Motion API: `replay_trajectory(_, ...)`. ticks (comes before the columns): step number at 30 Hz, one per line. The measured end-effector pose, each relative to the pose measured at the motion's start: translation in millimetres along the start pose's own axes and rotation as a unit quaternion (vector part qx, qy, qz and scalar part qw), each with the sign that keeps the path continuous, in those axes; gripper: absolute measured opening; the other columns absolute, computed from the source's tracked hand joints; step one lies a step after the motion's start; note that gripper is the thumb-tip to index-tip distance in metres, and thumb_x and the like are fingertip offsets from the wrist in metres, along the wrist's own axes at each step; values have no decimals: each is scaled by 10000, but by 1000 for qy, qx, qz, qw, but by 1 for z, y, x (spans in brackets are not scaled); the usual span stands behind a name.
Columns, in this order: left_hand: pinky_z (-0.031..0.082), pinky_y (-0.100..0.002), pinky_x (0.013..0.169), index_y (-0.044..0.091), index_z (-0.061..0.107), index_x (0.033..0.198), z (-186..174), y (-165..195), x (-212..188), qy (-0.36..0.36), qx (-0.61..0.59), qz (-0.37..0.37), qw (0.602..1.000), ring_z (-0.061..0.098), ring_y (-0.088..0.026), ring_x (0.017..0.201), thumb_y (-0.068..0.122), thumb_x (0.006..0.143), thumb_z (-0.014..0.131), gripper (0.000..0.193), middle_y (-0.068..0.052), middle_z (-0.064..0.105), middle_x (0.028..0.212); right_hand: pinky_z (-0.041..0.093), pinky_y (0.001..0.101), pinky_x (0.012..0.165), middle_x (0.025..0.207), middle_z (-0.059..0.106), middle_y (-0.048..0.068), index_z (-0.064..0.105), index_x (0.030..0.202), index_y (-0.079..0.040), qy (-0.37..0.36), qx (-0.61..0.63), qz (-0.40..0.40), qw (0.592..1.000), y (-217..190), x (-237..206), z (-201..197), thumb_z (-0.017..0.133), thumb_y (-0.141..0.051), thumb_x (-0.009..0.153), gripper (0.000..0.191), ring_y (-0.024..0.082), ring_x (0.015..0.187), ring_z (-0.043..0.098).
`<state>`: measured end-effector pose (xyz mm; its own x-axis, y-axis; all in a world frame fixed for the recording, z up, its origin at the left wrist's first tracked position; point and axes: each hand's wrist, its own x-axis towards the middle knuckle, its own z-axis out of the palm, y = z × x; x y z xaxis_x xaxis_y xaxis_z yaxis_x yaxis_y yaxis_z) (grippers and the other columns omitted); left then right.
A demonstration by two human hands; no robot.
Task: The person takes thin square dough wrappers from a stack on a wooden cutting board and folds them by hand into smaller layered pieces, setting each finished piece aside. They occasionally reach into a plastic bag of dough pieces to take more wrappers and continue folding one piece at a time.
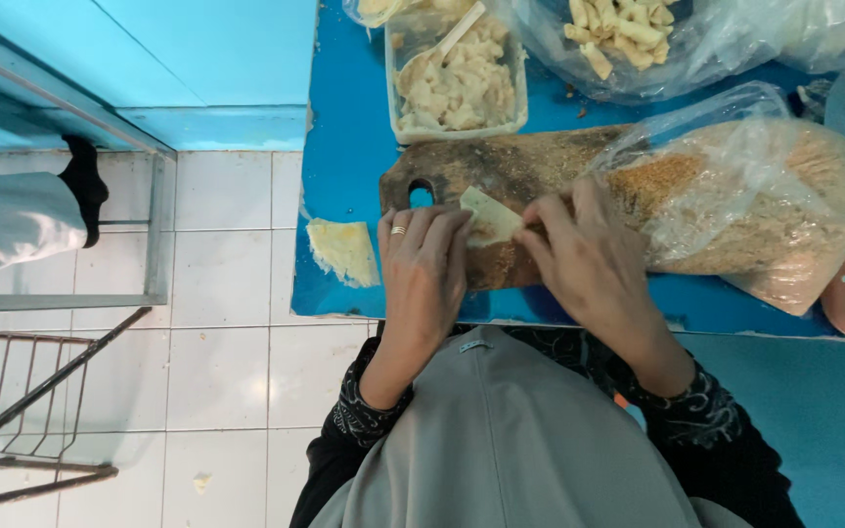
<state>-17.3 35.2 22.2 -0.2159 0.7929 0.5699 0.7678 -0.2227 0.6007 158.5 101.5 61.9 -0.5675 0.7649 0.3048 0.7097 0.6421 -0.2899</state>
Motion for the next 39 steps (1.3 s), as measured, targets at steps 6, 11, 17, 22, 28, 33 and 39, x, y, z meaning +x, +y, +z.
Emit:
replay_trajectory(6,436,-466,1023,35,664,1217,10,-1,-1,5,-19,-2,1000,607,-304,1027,1,959,672,261,-88,672,1010,540,410,704,943,670,110,663,998,-49,27,115,27,993,2,1,14,754,-139,953,136,278,852,689)
replay_trajectory(11,422,-505,1095,41,664,1214,13,0,-3,19,22,11,1000,606,-312,1036,16,946,690,270,-108,639,1028,605,273,646,1009,765,101,683,1097,-31,26,265,82,960,-2,-1,21,745,-83,954,165,173,847,776)
replay_trajectory(17,411,-501,1091,38,647,1032,13,2,-1,26,21,8,999,576,-340,1074,30,935,708,115,-111,616,1119,603,295,698,1005,770,85,735,1104,-32,43,265,97,958,-7,-5,26,748,-55,969,137,164,839,776)
replay_trajectory(22,358,-559,1116,24,664,987,3,2,-1,-14,39,16,999,527,-356,1172,41,907,719,98,-127,579,1209,595,338,808,1105,726,122,722,1105,-15,53,222,-12,973,-9,-1,26,749,-12,928,179,246,976,742)
replay_trajectory(28,203,-730,1159,56,713,1077,-14,-10,-4,-101,157,105,977,467,-325,1324,106,855,726,228,-111,523,1390,559,400,849,1120,674,122,729,1100,4,-13,170,-146,975,2,14,9,771,-42,873,235,300,1032,677)
replay_trajectory(33,189,-693,1192,48,695,1117,-7,-21,11,-102,96,88,986,451,-331,1350,123,920,716,212,-107,514,1418,529,417,840,1093,633,120,750,1071,-14,-58,170,-162,970,12,23,7,796,-147,848,264,305,1026,647)
replay_trajectory(39,193,-678,1137,51,663,1011,-7,-18,14,-110,37,40,992,447,-371,1291,121,917,737,139,-146,511,1351,464,417,859,1008,550,91,786,965,-89,-56,173,-106,978,25,33,20,811,-209,875,152,287,1024,557)
